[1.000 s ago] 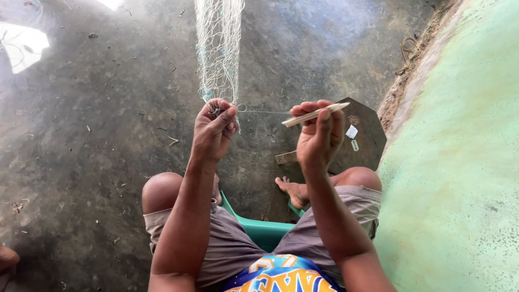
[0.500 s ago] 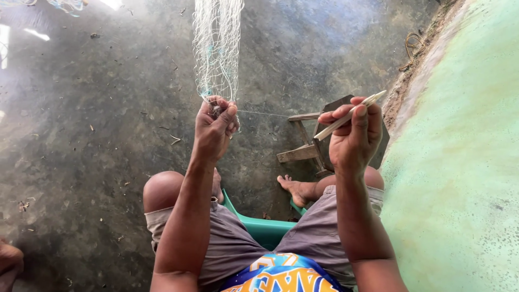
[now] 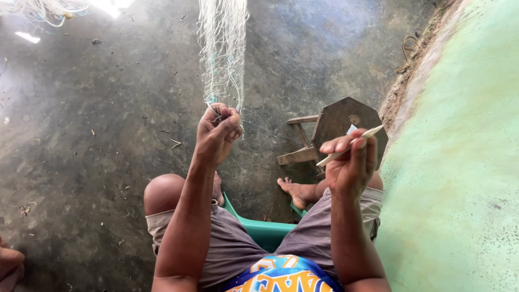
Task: Weaving or repairing a fishing net using a wooden shuttle and twine
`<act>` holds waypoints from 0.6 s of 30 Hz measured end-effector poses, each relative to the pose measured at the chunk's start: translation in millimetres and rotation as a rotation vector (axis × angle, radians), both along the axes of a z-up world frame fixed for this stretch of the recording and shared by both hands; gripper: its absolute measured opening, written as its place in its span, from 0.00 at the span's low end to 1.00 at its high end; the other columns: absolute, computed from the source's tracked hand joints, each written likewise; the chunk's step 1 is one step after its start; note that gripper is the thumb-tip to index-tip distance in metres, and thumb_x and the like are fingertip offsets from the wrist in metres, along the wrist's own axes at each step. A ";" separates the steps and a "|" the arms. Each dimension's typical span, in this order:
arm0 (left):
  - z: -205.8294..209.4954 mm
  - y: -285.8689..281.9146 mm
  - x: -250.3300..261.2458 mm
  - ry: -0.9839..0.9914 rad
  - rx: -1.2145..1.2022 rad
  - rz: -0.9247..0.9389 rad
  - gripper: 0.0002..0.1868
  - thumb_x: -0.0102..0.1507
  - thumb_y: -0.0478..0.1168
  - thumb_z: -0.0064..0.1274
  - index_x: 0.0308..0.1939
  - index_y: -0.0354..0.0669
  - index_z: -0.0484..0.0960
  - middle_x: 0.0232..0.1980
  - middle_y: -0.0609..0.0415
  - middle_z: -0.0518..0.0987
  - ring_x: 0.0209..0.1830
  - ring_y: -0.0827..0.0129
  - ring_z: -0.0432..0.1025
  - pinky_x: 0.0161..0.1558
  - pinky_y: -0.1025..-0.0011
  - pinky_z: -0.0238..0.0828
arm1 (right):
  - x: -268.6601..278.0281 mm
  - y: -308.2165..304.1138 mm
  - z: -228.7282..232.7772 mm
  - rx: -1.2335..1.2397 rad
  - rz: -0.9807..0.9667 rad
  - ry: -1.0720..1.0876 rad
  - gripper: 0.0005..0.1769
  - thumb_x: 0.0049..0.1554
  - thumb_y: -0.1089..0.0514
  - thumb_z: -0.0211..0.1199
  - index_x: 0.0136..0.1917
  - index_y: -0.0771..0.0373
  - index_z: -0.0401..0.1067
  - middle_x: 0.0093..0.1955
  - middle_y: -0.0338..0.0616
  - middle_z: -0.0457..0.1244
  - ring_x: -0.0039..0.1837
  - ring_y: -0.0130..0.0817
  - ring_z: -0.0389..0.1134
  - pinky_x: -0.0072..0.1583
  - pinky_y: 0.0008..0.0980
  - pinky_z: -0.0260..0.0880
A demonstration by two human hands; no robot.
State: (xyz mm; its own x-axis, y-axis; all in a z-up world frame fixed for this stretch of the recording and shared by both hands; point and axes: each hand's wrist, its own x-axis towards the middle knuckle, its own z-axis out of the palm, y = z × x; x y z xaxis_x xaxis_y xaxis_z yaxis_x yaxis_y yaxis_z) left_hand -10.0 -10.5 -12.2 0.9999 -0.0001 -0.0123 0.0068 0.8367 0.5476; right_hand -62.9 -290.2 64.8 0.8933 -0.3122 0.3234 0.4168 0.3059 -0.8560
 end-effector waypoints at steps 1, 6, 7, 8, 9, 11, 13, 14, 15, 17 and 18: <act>1.2 1.3 -0.7 0.001 -0.002 0.005 0.15 0.67 0.26 0.57 0.49 0.43 0.68 0.41 0.46 0.76 0.23 0.76 0.64 0.30 0.74 0.68 | -5.4 -0.1 -4.2 -0.002 0.005 0.001 0.13 0.73 0.52 0.50 0.62 0.61 0.67 0.36 0.45 0.61 0.40 0.42 0.72 0.49 0.42 0.79; 11.4 8.9 -3.6 0.059 -0.033 -0.014 0.17 0.64 0.36 0.62 0.51 0.40 0.70 0.45 0.41 0.80 0.23 0.78 0.64 0.29 0.75 0.64 | -22.9 -2.6 -27.3 -0.008 0.093 -0.008 0.13 0.72 0.54 0.51 0.60 0.68 0.65 0.35 0.52 0.62 0.39 0.50 0.72 0.50 0.48 0.76; 9.2 8.2 -3.7 0.059 -0.033 -0.013 0.17 0.64 0.36 0.62 0.51 0.40 0.70 0.45 0.41 0.80 0.23 0.78 0.64 0.29 0.75 0.64 | -24.4 -2.5 -30.0 -0.008 0.094 -0.008 0.13 0.72 0.54 0.51 0.60 0.68 0.65 0.35 0.52 0.62 0.39 0.50 0.72 0.50 0.48 0.76; 7.1 7.2 -3.7 0.066 0.011 0.005 0.19 0.63 0.35 0.64 0.51 0.39 0.70 0.45 0.40 0.80 0.23 0.78 0.63 0.29 0.76 0.65 | -25.9 -2.6 -32.4 -0.009 0.105 -0.009 0.14 0.72 0.55 0.51 0.60 0.69 0.65 0.35 0.53 0.62 0.40 0.50 0.72 0.50 0.49 0.76; 5.1 5.5 -3.2 0.073 0.055 0.020 0.21 0.62 0.35 0.67 0.51 0.37 0.71 0.44 0.39 0.80 0.22 0.79 0.63 0.28 0.76 0.65 | -27.7 -3.2 -34.7 -0.011 0.113 -0.010 0.14 0.72 0.55 0.51 0.60 0.70 0.65 0.35 0.53 0.62 0.40 0.51 0.72 0.50 0.49 0.76; 3.9 2.9 -3.1 0.063 0.061 0.036 0.20 0.61 0.30 0.66 0.51 0.37 0.71 0.42 0.41 0.80 0.22 0.79 0.64 0.28 0.77 0.65 | -29.1 -2.7 -33.6 -0.021 0.112 -0.012 0.14 0.72 0.55 0.51 0.60 0.70 0.65 0.35 0.53 0.62 0.41 0.51 0.72 0.50 0.49 0.76; 4.3 1.9 -3.8 0.054 0.069 0.053 0.20 0.61 0.26 0.66 0.51 0.36 0.72 0.40 0.43 0.81 0.22 0.79 0.65 0.27 0.78 0.66 | -29.4 -4.0 -33.8 -0.031 0.112 -0.014 0.14 0.72 0.55 0.51 0.60 0.70 0.65 0.35 0.53 0.62 0.41 0.51 0.72 0.51 0.48 0.77; 5.2 1.9 -4.6 0.058 0.069 0.063 0.20 0.61 0.25 0.66 0.50 0.37 0.72 0.39 0.44 0.81 0.22 0.78 0.65 0.27 0.78 0.67 | -29.1 -6.0 -34.5 -0.055 0.107 -0.017 0.14 0.72 0.54 0.51 0.59 0.70 0.65 0.35 0.53 0.62 0.41 0.52 0.72 0.51 0.48 0.77; 6.0 1.7 -5.1 0.061 0.069 0.071 0.20 0.61 0.24 0.66 0.50 0.38 0.73 0.38 0.45 0.81 0.22 0.78 0.66 0.27 0.78 0.67 | -28.9 -7.9 -35.1 -0.079 0.100 -0.019 0.15 0.72 0.54 0.51 0.59 0.70 0.65 0.35 0.53 0.62 0.41 0.53 0.72 0.50 0.48 0.78; 6.2 4.4 -6.5 0.065 0.070 0.080 0.20 0.61 0.24 0.66 0.50 0.39 0.73 0.38 0.46 0.81 0.22 0.77 0.66 0.27 0.79 0.67 | -25.4 -2.6 -21.0 -0.111 0.077 -0.033 0.15 0.72 0.53 0.52 0.57 0.70 0.66 0.34 0.54 0.61 0.41 0.54 0.71 0.50 0.48 0.77; 6.2 5.7 -7.4 0.069 0.071 0.089 0.20 0.61 0.24 0.65 0.50 0.40 0.73 0.37 0.46 0.81 0.22 0.77 0.66 0.27 0.79 0.66 | -23.7 0.1 -14.0 -0.142 0.055 -0.047 0.16 0.71 0.53 0.52 0.55 0.70 0.66 0.33 0.54 0.61 0.41 0.54 0.70 0.50 0.49 0.77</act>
